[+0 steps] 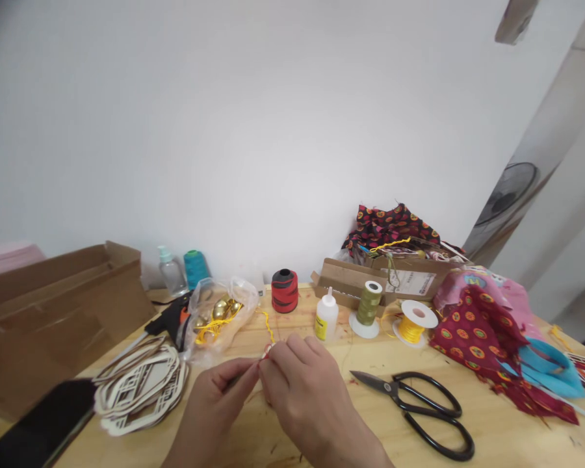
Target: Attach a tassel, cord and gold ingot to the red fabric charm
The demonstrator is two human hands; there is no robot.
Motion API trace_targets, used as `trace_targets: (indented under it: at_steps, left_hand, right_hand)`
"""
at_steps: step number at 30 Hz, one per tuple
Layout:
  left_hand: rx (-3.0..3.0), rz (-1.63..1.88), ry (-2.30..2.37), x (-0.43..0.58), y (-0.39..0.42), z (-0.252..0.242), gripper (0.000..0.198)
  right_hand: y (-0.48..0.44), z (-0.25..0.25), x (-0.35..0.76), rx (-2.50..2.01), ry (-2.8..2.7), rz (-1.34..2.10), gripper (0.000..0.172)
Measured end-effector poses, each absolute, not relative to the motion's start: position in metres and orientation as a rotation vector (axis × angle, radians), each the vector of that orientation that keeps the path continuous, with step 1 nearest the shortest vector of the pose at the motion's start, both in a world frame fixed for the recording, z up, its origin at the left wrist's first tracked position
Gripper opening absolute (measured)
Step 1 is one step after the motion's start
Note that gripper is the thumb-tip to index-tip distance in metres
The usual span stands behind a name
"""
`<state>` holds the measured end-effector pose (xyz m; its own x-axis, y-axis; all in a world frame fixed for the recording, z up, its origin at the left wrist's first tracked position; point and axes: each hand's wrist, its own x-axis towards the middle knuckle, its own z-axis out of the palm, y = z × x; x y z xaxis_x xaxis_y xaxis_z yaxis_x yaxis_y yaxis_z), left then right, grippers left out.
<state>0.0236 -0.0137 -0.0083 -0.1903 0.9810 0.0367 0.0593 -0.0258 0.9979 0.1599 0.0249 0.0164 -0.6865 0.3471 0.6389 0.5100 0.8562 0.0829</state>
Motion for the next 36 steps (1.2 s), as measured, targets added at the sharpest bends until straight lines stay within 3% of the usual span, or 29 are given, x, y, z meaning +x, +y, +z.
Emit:
trace_targets:
  at_steps: [5,13,18,36]
  left_hand:
    - [1.22,1.318,1.401,0.0272,-0.0162,-0.005,0.021]
    - [1.004,1.281,1.361,0.0287,-0.014,-0.0061,0.024]
    - [0.739,1.228,1.168,0.028,-0.0151,-0.0064,0.028]
    - [0.56,1.302,0.963,0.0231,-0.0149,-0.0028,0.021]
  right_hand:
    - [0.025,0.0135,0.1554,-0.649,-2.297,-0.237,0.021]
    - [0.0333,0.0131,0.156,-0.707,-2.066,0.497,0.013]
    - [0.0313,0.0188,0.158,-0.759,-2.027,0.742,0.014]
    - [0.0283,0.0143,0.1532,-0.67,-1.956,0.658,0.015]
